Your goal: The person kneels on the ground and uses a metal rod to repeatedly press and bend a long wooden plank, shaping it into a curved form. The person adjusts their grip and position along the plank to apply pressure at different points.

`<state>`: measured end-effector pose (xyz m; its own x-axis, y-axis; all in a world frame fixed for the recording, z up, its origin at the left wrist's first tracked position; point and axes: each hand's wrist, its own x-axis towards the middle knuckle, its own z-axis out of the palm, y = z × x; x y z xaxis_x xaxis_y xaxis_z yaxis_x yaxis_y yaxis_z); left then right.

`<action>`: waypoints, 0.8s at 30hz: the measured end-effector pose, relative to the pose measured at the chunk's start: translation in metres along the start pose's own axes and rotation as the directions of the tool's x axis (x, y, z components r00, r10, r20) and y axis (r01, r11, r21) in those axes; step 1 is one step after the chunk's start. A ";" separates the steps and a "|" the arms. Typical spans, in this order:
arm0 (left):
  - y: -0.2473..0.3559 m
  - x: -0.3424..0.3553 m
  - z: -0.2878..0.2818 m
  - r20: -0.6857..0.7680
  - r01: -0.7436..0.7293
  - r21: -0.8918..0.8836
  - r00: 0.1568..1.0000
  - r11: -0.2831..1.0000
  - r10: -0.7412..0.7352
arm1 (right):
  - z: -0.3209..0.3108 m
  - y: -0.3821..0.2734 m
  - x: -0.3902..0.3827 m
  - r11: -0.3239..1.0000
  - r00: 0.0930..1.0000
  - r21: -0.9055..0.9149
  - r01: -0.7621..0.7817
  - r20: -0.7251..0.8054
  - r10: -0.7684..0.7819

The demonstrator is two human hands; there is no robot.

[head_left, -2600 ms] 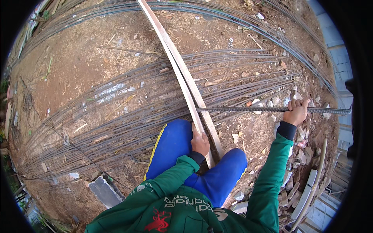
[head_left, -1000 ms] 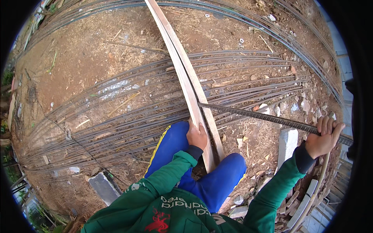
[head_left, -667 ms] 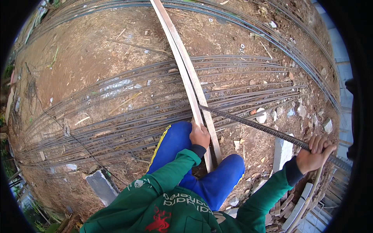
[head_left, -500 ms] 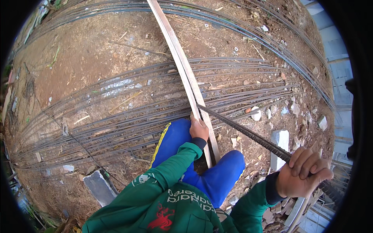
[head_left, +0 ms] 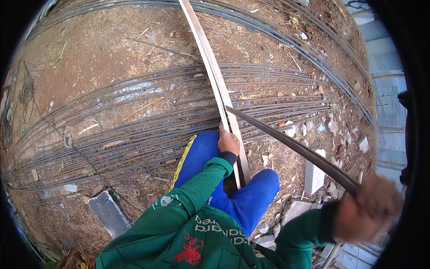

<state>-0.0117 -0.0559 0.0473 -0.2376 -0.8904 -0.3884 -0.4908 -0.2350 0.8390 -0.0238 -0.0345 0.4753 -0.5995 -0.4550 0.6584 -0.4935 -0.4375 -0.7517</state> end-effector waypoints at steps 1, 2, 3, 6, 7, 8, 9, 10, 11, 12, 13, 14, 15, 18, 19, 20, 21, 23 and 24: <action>0.002 0.002 0.000 -0.028 -0.002 -0.024 1.000 1.000 0.001 | 0.008 0.042 -0.017 0.998 0.987 -0.056 0.012 -0.162 -0.021; 0.004 0.001 0.002 -0.047 -0.150 -0.041 0.988 0.988 0.148 | 0.017 0.086 -0.037 0.989 0.968 -0.143 0.034 -0.242 -0.068; 0.006 0.000 0.002 -0.076 -0.142 -0.020 0.987 0.990 0.141 | 0.007 0.093 -0.038 0.996 0.951 -0.085 0.002 -0.307 -0.028; 0.010 0.002 0.003 0.018 -0.022 -0.002 1.000 1.000 0.022 | -0.024 0.106 -0.036 0.998 0.926 -0.037 -0.043 -0.377 0.026; 0.009 0.002 0.002 -0.016 -0.069 -0.053 0.998 0.996 0.068 | -0.033 0.109 -0.032 0.996 0.942 -0.073 -0.052 -0.334 0.025; 0.008 0.002 0.001 -0.009 -0.068 -0.045 0.998 0.997 0.067 | -0.040 0.111 -0.025 0.996 0.927 -0.036 -0.086 -0.369 0.066; 0.006 0.003 -0.001 0.013 -0.064 -0.062 0.998 0.996 0.065 | -0.048 0.114 -0.018 0.997 0.936 -0.047 -0.058 -0.350 0.038; 0.004 0.002 -0.002 -0.016 -0.118 -0.092 0.993 0.989 0.117 | -0.055 0.119 -0.010 0.998 0.935 -0.029 -0.056 -0.352 0.042; 0.001 0.003 -0.003 0.011 -0.092 -0.080 0.996 0.993 0.093 | -0.064 0.124 -0.001 0.998 0.947 -0.007 -0.061 -0.317 0.056; -0.001 0.003 -0.004 0.021 -0.095 -0.073 0.995 0.993 0.097 | -0.076 0.131 0.008 0.996 0.935 -0.004 -0.092 -0.345 0.085; -0.002 0.005 -0.004 0.010 -0.125 -0.074 0.992 0.989 0.126 | -0.090 0.141 0.021 0.993 0.935 0.010 -0.117 -0.336 0.114; -0.004 0.004 -0.004 0.025 -0.112 -0.072 0.993 0.991 0.114 | -0.108 0.152 0.031 0.991 0.941 -0.007 -0.132 -0.315 0.123; -0.005 0.004 -0.004 0.016 -0.122 -0.079 0.992 0.989 0.123 | -0.129 0.166 0.042 0.983 0.905 0.025 -0.181 -0.386 0.176; -0.006 0.005 -0.006 -0.005 -0.149 -0.111 0.989 0.983 0.150 | -0.200 0.218 0.065 0.962 0.856 0.052 -0.269 -0.445 0.263; -0.006 0.005 -0.007 0.000 -0.150 -0.100 0.989 0.984 0.150 | -0.222 0.238 0.069 0.944 0.787 0.080 -0.320 -0.531 0.312; -0.005 0.005 -0.007 -0.012 -0.167 -0.108 0.986 0.980 0.166 | -0.241 0.255 0.070 0.937 0.799 0.091 -0.338 -0.499 0.337; -0.005 0.006 -0.007 0.007 -0.137 -0.091 0.990 0.986 0.138 | -0.256 0.267 0.067 0.925 0.720 0.102 -0.366 -0.599 0.351; -0.003 0.005 -0.006 0.007 -0.111 -0.092 0.994 0.990 0.112 | -0.274 0.275 0.057 0.909 0.638 0.138 -0.394 -0.671 0.378; -0.002 0.004 -0.005 -0.013 -0.112 -0.065 0.994 0.992 0.111 | -0.275 0.266 0.045 0.911 0.659 0.117 -0.395 -0.655 0.370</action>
<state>-0.0072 -0.0606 0.0459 -0.2795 -0.9161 -0.2875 -0.4056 -0.1588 0.9001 -0.3552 0.0422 0.2949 -0.9903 0.0470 0.1310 -0.1391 -0.3094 -0.9407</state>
